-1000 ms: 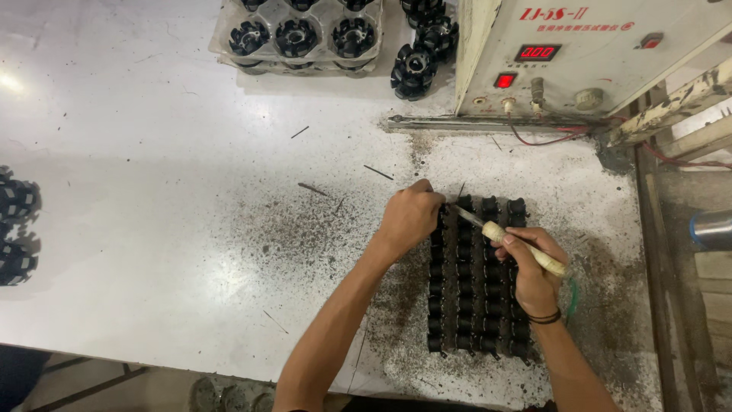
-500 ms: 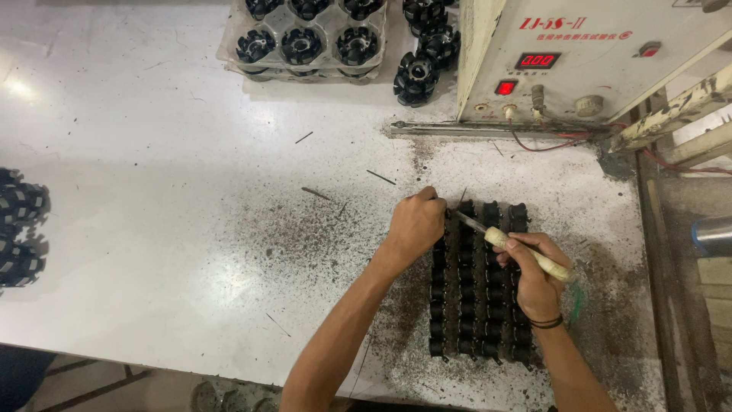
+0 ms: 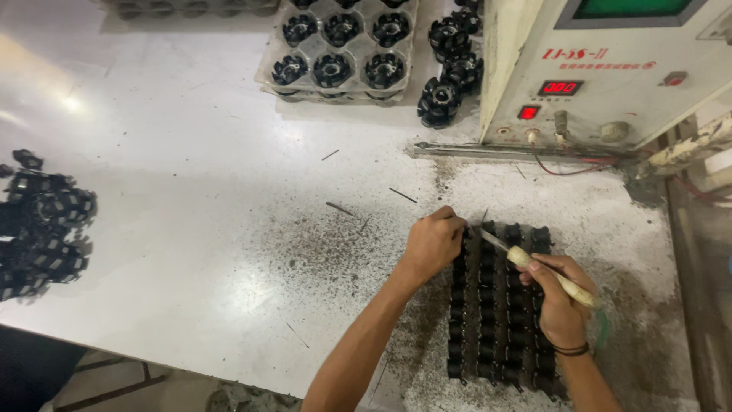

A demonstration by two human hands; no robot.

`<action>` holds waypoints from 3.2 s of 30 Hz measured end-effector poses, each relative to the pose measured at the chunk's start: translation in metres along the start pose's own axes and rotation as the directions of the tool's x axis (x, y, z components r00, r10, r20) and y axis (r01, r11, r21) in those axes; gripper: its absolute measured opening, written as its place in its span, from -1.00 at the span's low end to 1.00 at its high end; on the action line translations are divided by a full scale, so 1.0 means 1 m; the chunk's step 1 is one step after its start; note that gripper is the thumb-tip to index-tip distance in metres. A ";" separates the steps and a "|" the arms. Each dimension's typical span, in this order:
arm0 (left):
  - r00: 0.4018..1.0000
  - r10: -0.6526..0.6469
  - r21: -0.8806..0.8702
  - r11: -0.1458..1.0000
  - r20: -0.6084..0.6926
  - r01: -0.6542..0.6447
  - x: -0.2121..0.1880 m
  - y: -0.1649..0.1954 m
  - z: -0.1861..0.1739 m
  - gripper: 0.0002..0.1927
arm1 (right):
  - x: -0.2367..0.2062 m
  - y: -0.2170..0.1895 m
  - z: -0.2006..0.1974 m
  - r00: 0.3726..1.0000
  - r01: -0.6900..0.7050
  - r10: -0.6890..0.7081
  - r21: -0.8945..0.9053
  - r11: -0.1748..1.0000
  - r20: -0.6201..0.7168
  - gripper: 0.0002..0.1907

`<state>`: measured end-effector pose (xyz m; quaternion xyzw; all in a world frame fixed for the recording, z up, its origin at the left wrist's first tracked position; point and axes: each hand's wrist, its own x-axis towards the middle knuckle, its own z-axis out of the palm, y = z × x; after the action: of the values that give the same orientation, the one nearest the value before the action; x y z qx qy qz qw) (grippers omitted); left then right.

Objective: The person arranges small black cylindrical components into rows on a workbench and solders each one using a soldering iron with solder wire, working through the grid one component at a time. The person continues soldering successive components across the rows throughout the episode.

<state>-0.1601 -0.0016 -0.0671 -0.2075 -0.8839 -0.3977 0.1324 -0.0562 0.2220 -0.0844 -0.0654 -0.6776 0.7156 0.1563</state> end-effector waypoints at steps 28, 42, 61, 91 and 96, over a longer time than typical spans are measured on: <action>0.974 0.212 0.170 0.966 -0.083 -0.196 0.051 0.083 -0.046 -0.72 | 0.012 0.007 -0.044 0.991 0.115 -0.113 0.032 0.993 -0.070 -0.86; 1.000 -0.021 0.046 0.999 0.016 0.021 0.008 0.040 0.037 -0.82 | 0.013 0.012 -0.054 0.997 0.064 -0.062 0.029 0.998 -0.048 -0.89; 0.988 0.046 0.126 0.990 0.145 -0.065 0.025 0.034 0.043 -0.90 | 0.015 0.006 -0.046 0.996 -0.007 0.009 0.014 1.000 -0.094 -0.89; 0.984 0.009 0.149 0.988 0.178 -0.035 0.025 0.028 0.039 -0.88 | 0.015 0.015 -0.050 0.998 0.038 -0.039 -0.017 0.999 -0.056 -0.87; 0.997 0.050 0.114 0.992 0.060 -0.056 0.021 0.036 0.031 -0.90 | 0.013 0.010 -0.056 0.984 0.121 -0.105 0.108 0.987 -0.141 -0.92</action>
<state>-0.1639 0.0488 -0.0551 -0.2341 -0.9030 -0.3361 0.1295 -0.0526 0.2789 -0.0970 -0.0660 -0.6254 0.7377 0.2457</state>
